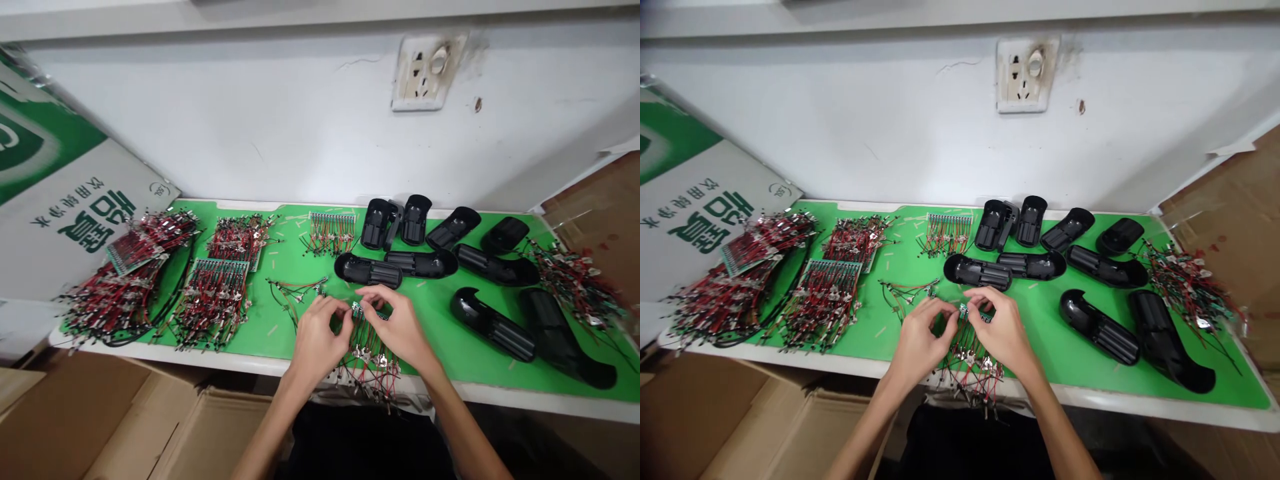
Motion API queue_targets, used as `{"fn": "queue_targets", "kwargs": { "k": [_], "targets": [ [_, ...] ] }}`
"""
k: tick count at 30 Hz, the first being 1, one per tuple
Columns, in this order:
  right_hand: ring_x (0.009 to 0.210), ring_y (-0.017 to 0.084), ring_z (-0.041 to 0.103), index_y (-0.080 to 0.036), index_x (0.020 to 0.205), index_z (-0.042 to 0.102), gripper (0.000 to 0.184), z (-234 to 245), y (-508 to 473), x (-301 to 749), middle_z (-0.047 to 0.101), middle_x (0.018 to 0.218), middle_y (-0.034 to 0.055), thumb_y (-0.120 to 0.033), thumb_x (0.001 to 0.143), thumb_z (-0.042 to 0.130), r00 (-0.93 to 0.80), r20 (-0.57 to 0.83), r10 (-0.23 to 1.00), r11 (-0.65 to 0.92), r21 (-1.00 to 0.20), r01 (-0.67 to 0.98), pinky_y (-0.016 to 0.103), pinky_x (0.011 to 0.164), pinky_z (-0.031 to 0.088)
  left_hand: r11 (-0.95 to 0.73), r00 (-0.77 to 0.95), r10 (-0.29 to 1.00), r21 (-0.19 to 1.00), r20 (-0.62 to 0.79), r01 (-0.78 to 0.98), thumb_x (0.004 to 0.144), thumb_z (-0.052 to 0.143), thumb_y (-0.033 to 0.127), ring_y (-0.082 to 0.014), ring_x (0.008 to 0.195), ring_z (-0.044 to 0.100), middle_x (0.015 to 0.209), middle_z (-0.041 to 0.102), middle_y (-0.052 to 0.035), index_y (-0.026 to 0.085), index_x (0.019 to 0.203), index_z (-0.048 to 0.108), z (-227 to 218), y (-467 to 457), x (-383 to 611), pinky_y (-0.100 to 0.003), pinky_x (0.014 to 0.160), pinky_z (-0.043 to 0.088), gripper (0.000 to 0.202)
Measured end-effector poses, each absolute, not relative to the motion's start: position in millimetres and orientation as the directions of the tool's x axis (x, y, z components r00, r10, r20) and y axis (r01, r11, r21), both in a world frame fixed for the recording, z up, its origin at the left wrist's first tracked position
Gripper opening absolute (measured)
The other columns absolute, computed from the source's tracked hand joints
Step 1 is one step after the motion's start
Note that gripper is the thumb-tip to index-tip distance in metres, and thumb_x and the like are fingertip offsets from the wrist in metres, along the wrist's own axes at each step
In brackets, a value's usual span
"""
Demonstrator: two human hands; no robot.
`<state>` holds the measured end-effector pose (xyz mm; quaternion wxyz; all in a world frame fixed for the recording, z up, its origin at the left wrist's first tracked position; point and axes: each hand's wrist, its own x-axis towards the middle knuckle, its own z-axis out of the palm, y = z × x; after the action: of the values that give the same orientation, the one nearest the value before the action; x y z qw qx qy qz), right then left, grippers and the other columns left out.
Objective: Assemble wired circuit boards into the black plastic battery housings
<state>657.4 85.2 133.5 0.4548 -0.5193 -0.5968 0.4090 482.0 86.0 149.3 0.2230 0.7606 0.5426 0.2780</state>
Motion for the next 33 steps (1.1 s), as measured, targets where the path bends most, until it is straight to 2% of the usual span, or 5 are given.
{"fn": "queue_targets", "kwargs": {
  "k": [4,9,18,26,33],
  "targets": [
    [0.090,0.018,0.066,-0.021,0.114,0.071,0.028,136,85,659,0.071,0.097,0.0021,-0.014,0.089,0.059,-0.066,0.118,0.991,0.131,-0.959,0.253,0.031,0.086,0.052,-0.227,0.187,0.974,0.646,0.131,0.729,0.088,0.064,0.017,-0.0180,0.078,0.063,0.079,0.070,0.0007,0.022,0.083,0.068,148,87,480,-0.032,0.075,0.048,0.009],
    [0.087,0.017,0.065,-0.020,0.116,0.070,0.035,139,86,660,0.070,0.095,0.0015,-0.009,0.084,0.058,-0.067,0.130,0.989,0.143,-0.950,0.279,0.031,0.084,0.051,-0.180,0.078,0.968,0.442,0.240,0.879,0.090,0.060,0.017,-0.0220,0.081,0.062,0.081,0.068,-0.0031,0.019,0.084,0.063,147,84,479,-0.034,0.073,0.047,0.007],
    [0.088,0.018,0.068,-0.019,0.113,0.072,0.032,134,87,660,0.073,0.098,0.0035,-0.010,0.084,0.060,-0.007,0.154,0.988,0.153,-0.972,0.178,0.030,0.081,0.053,-0.319,0.267,0.948,0.561,0.176,0.764,0.098,0.053,0.023,-0.0209,0.086,0.067,0.087,0.074,-0.0020,0.022,0.087,0.068,155,79,486,-0.033,0.076,0.049,0.018],
    [0.084,0.015,0.070,-0.020,0.109,0.074,0.031,144,93,659,0.074,0.092,-0.0003,-0.007,0.083,0.061,-0.021,0.195,0.981,0.194,-0.953,0.233,0.026,0.084,0.056,-0.398,0.274,0.917,0.610,0.290,0.685,0.092,0.061,0.036,-0.0126,0.051,0.050,0.058,0.061,0.0034,0.022,0.069,0.071,144,96,481,-0.027,0.053,0.039,0.029],
    [0.080,0.015,0.069,-0.019,0.106,0.076,0.030,139,97,654,0.075,0.090,0.0009,-0.006,0.082,0.062,0.015,0.213,0.977,0.196,-0.923,0.332,0.026,0.083,0.055,-0.556,0.338,0.805,0.423,0.487,0.715,0.093,0.061,0.028,-0.0120,0.057,0.052,0.062,0.059,0.0025,0.020,0.072,0.068,137,93,488,-0.025,0.058,0.041,0.023]
  ]
}}
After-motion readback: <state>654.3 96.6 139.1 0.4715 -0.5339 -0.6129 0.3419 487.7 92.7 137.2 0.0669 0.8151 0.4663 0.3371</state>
